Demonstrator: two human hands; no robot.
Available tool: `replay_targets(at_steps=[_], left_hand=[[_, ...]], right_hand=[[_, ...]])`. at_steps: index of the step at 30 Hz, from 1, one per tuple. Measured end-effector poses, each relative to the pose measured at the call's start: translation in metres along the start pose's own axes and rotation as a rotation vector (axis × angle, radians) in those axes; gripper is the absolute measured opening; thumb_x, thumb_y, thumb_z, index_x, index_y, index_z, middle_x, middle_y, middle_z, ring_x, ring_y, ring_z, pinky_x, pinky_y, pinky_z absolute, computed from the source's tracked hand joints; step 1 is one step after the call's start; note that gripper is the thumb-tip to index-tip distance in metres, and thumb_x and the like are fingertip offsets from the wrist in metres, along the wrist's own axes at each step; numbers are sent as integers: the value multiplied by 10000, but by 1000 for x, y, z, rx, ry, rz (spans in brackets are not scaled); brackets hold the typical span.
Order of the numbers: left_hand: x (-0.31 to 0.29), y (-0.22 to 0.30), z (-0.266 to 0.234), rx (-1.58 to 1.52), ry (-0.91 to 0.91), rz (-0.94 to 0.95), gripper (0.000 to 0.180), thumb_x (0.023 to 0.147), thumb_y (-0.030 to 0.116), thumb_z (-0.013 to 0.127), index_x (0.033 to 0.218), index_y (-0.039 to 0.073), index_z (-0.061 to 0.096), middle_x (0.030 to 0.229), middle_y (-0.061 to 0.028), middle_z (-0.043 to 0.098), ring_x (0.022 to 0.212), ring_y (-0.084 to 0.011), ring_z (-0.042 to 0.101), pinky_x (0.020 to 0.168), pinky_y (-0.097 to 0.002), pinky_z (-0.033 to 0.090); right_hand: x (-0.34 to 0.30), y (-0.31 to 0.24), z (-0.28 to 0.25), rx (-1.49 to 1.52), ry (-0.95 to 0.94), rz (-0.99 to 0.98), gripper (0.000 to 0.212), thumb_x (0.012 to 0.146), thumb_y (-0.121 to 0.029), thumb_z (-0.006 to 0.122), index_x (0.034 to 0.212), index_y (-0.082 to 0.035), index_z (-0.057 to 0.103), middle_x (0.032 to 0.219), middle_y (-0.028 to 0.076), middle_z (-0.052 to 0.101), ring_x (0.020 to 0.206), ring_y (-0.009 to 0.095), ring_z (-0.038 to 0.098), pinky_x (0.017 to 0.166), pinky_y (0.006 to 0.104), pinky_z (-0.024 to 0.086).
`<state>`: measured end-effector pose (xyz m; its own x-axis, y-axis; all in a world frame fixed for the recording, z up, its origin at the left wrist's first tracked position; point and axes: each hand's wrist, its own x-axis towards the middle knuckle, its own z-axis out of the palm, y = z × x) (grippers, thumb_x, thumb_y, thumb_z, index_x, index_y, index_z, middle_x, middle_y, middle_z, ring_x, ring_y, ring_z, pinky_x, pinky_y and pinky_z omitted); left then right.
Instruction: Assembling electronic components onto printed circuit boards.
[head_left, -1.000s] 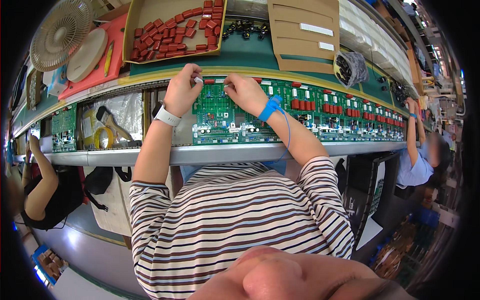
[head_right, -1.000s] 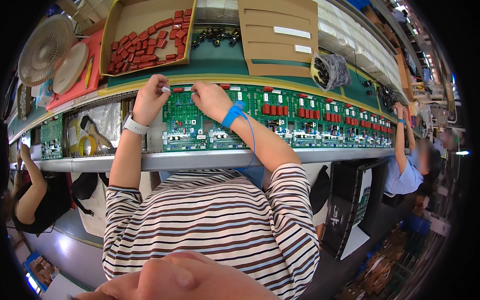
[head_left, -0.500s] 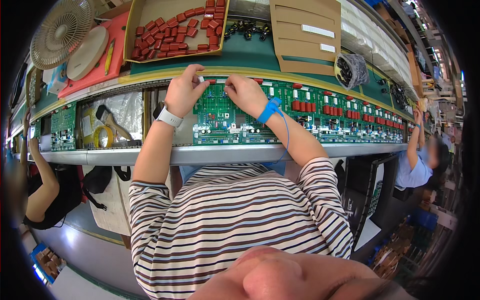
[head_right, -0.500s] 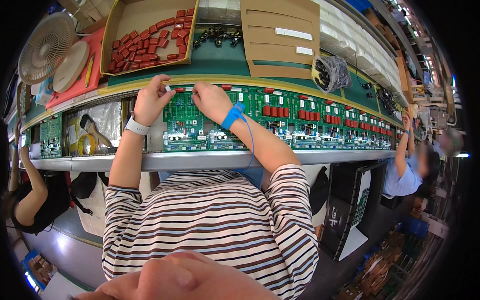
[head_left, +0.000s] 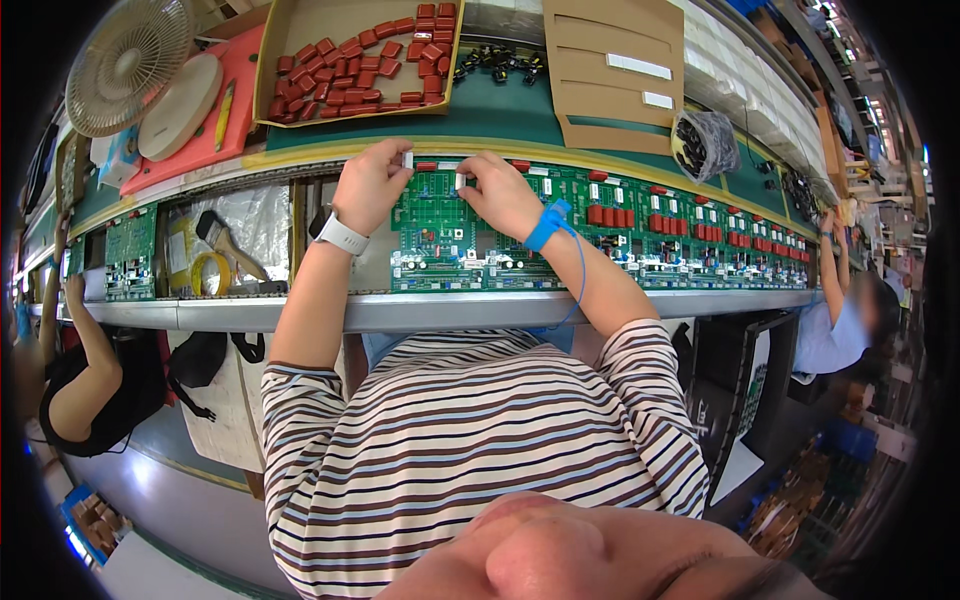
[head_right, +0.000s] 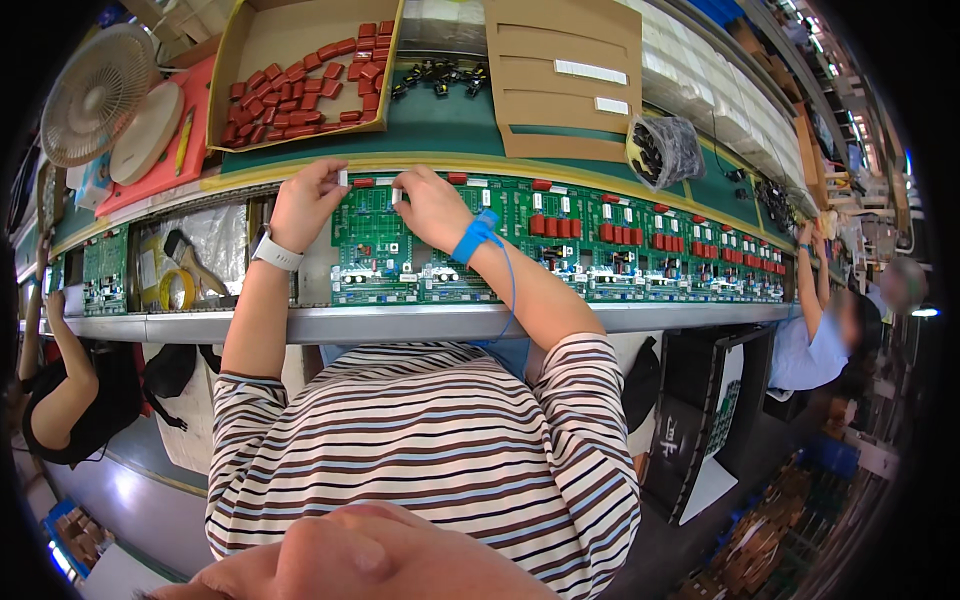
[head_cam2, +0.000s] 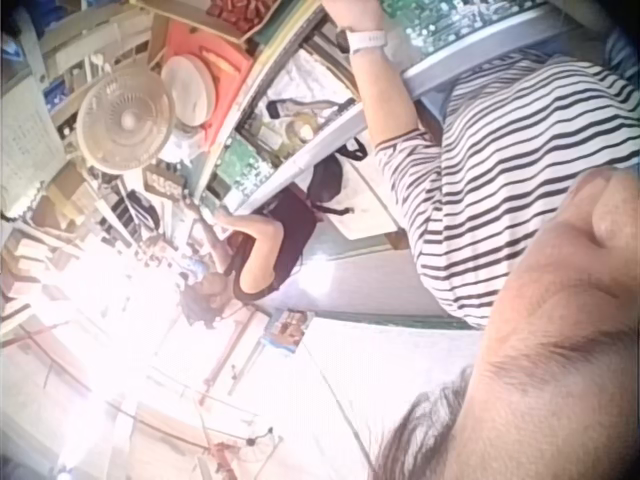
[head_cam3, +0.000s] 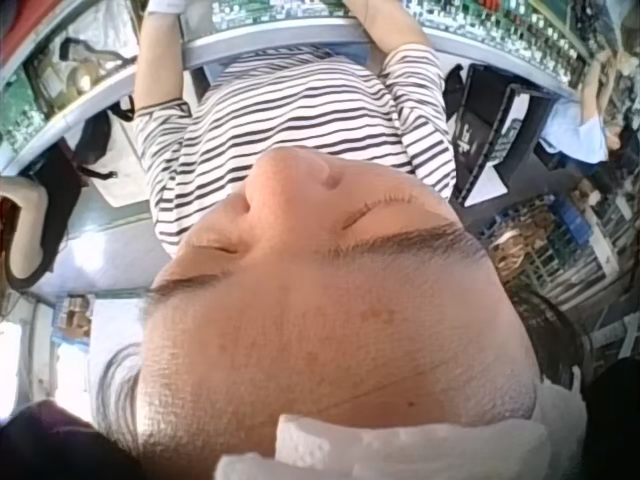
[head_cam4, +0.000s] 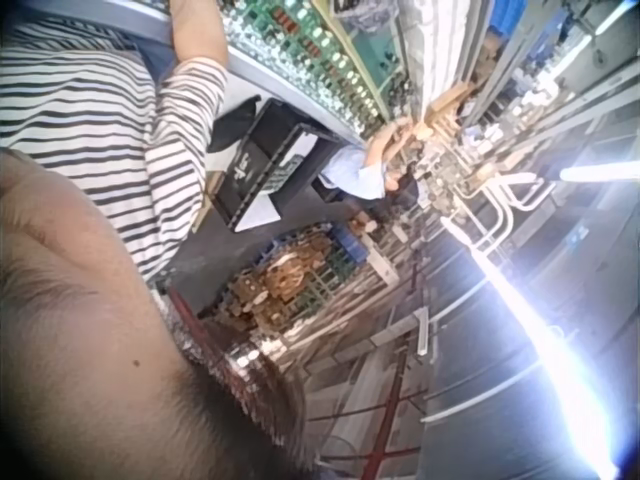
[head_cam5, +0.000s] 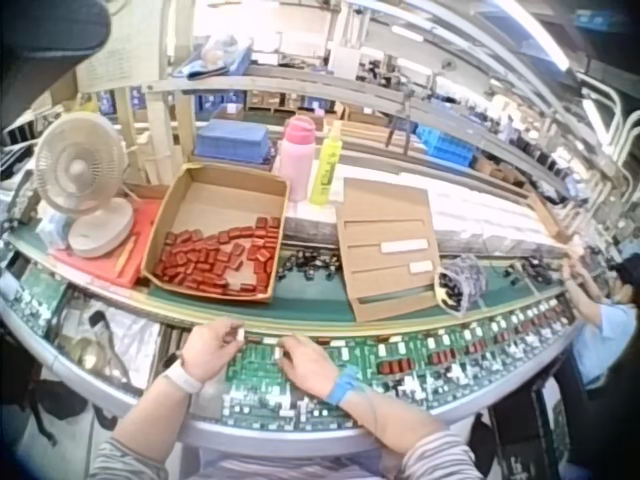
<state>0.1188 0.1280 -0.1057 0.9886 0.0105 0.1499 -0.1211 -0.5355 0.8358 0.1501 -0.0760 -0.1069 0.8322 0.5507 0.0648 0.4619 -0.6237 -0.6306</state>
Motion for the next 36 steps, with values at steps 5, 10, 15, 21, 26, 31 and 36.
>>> replay_targets(at_steps=[5, 10, 15, 21, 26, 31, 36], left_hand=[[0, 7, -2, 71, -70, -44, 276, 740, 47, 614, 1011, 30, 566, 804, -134, 636, 735, -264, 637, 663, -345, 504], [-2, 1, -2, 164, -114, -30, 264, 739, 57, 628, 990, 18, 556, 779, -103, 632, 700, -204, 637, 649, -300, 503], [-1, 1, 0, 265, -142, -6, 251, 734, 85, 640, 969, 26, 574, 759, -117, 637, 703, -227, 637, 642, -308, 499], [-5, 11, -3, 273, -143, 29, 205, 729, 111, 623, 920, 43, 592, 735, -121, 641, 693, -296, 624, 623, -377, 494], [-2, 5, 6, 421, -182, 53, 205, 726, 132, 621, 908, 41, 590, 727, -125, 639, 699, -305, 623, 637, -392, 497], [0, 2, 8, 411, -169, 45, 202, 725, 140, 626, 896, 39, 588, 755, -138, 635, 723, -310, 619, 646, -389, 495], [-1, 2, 10, 383, -164, 21, 203, 720, 130, 635, 888, 28, 585, 761, -140, 633, 718, -311, 618, 643, -389, 491]], right_hand=[[1, 0, 1, 37, -9, 69, 250, 724, -71, 637, 954, 3, 573, 967, 166, 558, 915, 332, 552, 799, 392, 455], [1, 1, 1, -16, -10, 29, 249, 726, -76, 639, 949, 13, 574, 967, 170, 560, 914, 330, 553, 800, 394, 454], [2, 2, 2, -93, -1, -63, 210, 731, -91, 627, 913, 4, 582, 957, 175, 561, 895, 329, 564, 776, 396, 467], [20, -18, -14, -446, -196, -132, 166, 750, -130, 598, 882, -31, 581, 873, 128, 576, 847, 309, 578, 739, 392, 477], [79, -38, -36, -385, -14, -417, 146, 758, -143, 577, 862, -41, 575, 856, 127, 571, 843, 297, 570, 733, 395, 478], [149, -17, -11, -617, 158, -473, 159, 780, -116, 495, 851, -57, 625, 876, 118, 631, 847, 302, 601, 730, 388, 493], [168, -31, 1, -655, -70, -245, 228, 791, -157, 514, 979, -81, 621, 957, 128, 643, 899, 298, 610, 749, 411, 492]])
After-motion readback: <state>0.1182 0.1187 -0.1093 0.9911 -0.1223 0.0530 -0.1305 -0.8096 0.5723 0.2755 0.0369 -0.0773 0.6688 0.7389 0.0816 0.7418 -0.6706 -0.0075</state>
